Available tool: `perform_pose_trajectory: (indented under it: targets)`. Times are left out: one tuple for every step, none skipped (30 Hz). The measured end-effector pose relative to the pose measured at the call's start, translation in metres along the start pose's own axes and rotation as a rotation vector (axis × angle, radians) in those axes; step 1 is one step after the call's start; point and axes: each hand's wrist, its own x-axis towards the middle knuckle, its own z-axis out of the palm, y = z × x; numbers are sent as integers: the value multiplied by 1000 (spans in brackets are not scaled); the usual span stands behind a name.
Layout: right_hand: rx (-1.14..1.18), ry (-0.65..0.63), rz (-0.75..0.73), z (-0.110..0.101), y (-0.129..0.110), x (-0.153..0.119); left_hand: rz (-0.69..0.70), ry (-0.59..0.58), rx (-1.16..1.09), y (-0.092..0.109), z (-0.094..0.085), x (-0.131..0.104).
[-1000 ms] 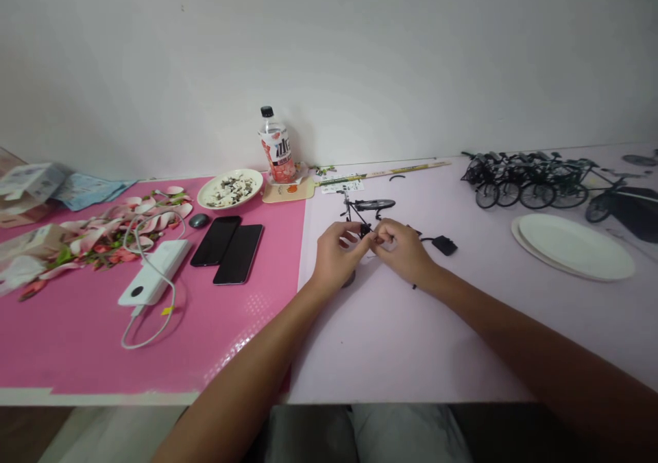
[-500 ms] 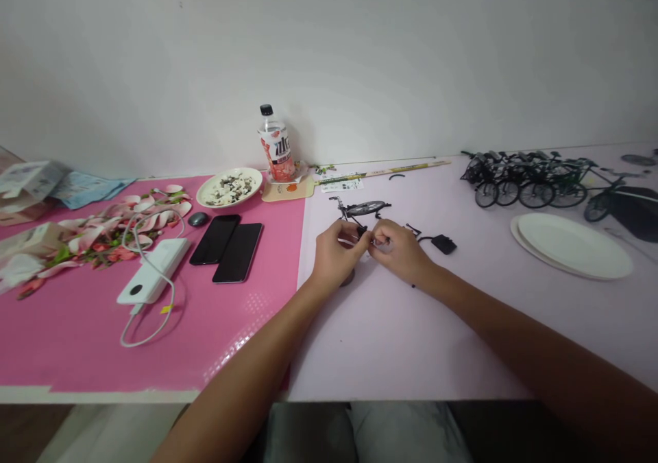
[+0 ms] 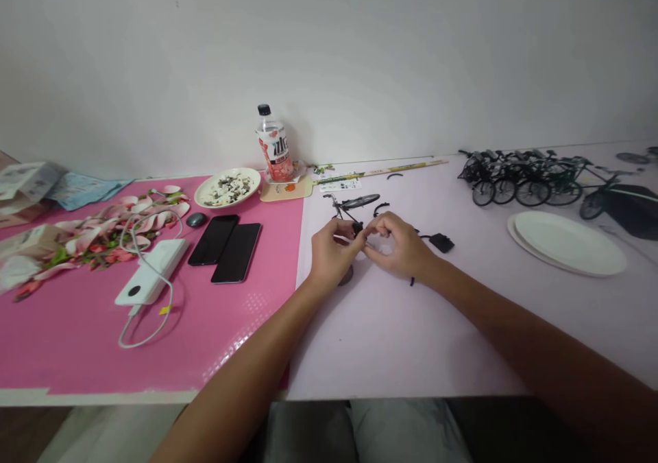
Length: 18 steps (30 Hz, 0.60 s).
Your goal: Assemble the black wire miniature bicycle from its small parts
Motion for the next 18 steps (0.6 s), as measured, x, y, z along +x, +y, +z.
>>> perform_pose_trajectory:
  targets:
    - [5, -15, -14, -5, -1, 2, 9, 15, 2, 0, -1, 1]
    - [7, -8, -23, -10, -2, 4, 19, 31, 10, 0, -1, 1]
    - [-6, 18, -16, -16, -1, 6, 29, 43, 23, -1, -2, 2]
    - [-34, 55, 0, -20, 1, 8, 38, 51, 38, -1, -2, 3]
    - [-56, 125, 22, -24, 4, 10, 44, 56, 53, -2, -3, 3]
    - [-72, 170, 50, -27, 8, 11, 48, 57, 67, -3, -3, 4]
    - [-70, 190, 77, -29, 14, 12, 51, 58, 79, -3, -3, 4]
    - [-49, 209, 109, -30, 19, 12, 53, 59, 89, -4, -3, 4]
    - [-16, 226, 136, -29, 25, 12, 57, 62, 100, -4, -3, 4]
    - [4, 234, 162, -29, 29, 12, 63, 66, 111, -4, -3, 3]
    - [12, 234, 179, -27, 33, 11, 72, 73, 122, -4, -3, 3]
    - [12, 233, 187, -26, 36, 11, 81, 80, 132, -3, -3, 3]
    - [3, 230, 190, -25, 38, 10, 87, 85, 139, -3, -3, 3]
    - [-13, 231, 187, -24, 39, 10, 91, 88, 142, -2, -3, 2]
    - [-32, 232, 181, -24, 39, 10, 91, 89, 141, -2, -3, 2]
    - [-54, 229, 175, -23, 38, 11, 90, 89, 137, -1, -3, 2]
    - [-80, 222, 164, -24, 38, 12, 89, 88, 132, -1, -3, 2]
    - [-108, 214, 149, -25, 37, 12, 89, 89, 128, -1, -3, 2]
